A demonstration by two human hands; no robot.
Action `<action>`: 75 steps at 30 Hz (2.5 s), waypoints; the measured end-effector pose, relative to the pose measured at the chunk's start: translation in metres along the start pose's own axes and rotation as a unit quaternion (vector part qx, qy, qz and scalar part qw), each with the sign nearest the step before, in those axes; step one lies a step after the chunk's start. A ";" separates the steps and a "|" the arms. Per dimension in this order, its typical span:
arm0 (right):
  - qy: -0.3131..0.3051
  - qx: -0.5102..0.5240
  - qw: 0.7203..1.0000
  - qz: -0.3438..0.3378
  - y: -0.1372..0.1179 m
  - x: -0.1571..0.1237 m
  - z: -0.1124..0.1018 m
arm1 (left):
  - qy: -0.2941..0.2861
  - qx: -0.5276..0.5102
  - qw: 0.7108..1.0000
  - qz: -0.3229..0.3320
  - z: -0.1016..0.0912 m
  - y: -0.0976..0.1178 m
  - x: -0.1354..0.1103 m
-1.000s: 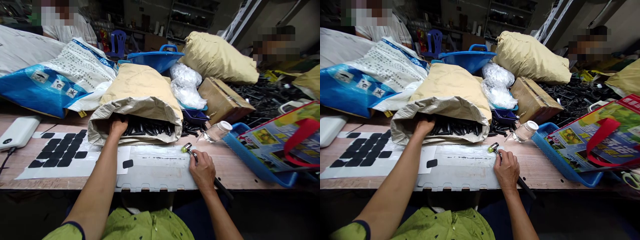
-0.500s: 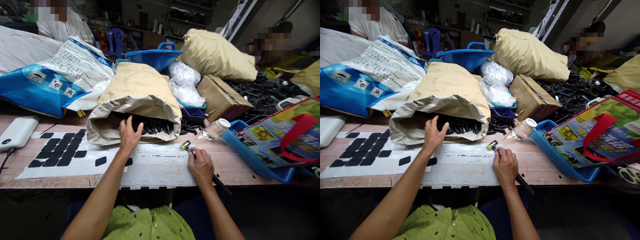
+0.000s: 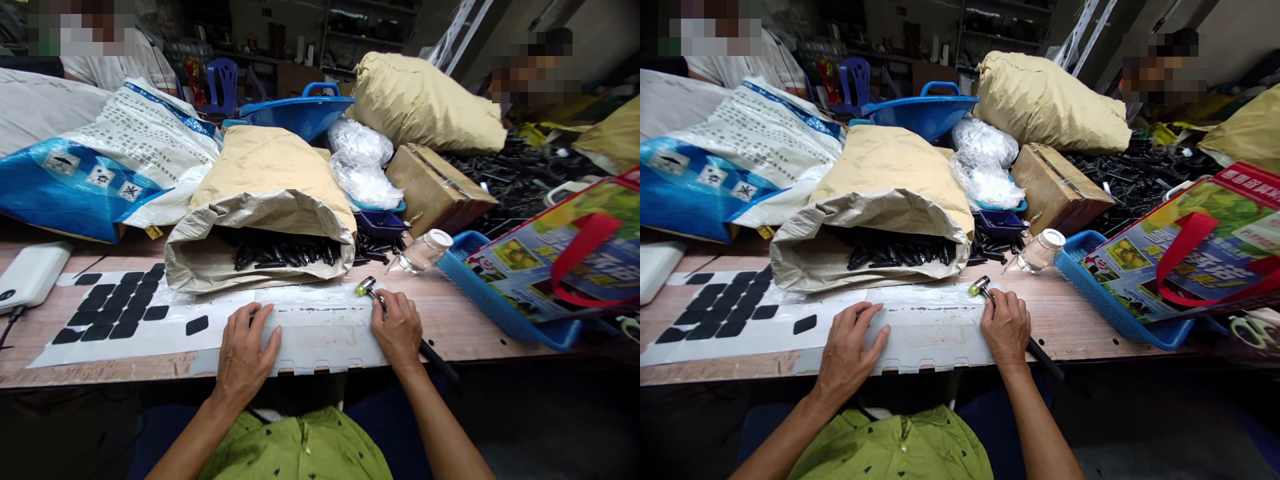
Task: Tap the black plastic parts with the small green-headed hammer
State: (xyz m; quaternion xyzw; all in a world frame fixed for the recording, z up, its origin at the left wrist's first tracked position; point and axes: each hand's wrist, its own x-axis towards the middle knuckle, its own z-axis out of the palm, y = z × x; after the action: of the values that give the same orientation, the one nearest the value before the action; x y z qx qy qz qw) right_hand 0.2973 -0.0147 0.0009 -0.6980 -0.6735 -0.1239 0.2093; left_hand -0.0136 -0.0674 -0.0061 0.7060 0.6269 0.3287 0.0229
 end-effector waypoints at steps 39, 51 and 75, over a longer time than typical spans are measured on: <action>-0.032 0.000 0.999 -0.005 0.005 0.001 -0.002 | 0.027 0.078 0.997 0.008 0.006 0.011 0.000; -0.033 -0.014 0.999 0.022 0.001 0.003 0.003 | -0.003 0.068 0.998 0.004 0.003 0.011 0.000; -0.044 -0.016 0.999 0.012 0.003 0.004 0.003 | -0.021 0.014 1.000 -0.009 -0.004 0.019 0.007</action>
State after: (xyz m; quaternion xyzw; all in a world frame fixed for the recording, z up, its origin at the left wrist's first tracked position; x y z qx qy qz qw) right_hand 0.3005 -0.0097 0.0003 -0.7142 -0.6713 -0.1010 0.1702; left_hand 0.0014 -0.0669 0.0081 0.7073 0.6369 0.3053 0.0292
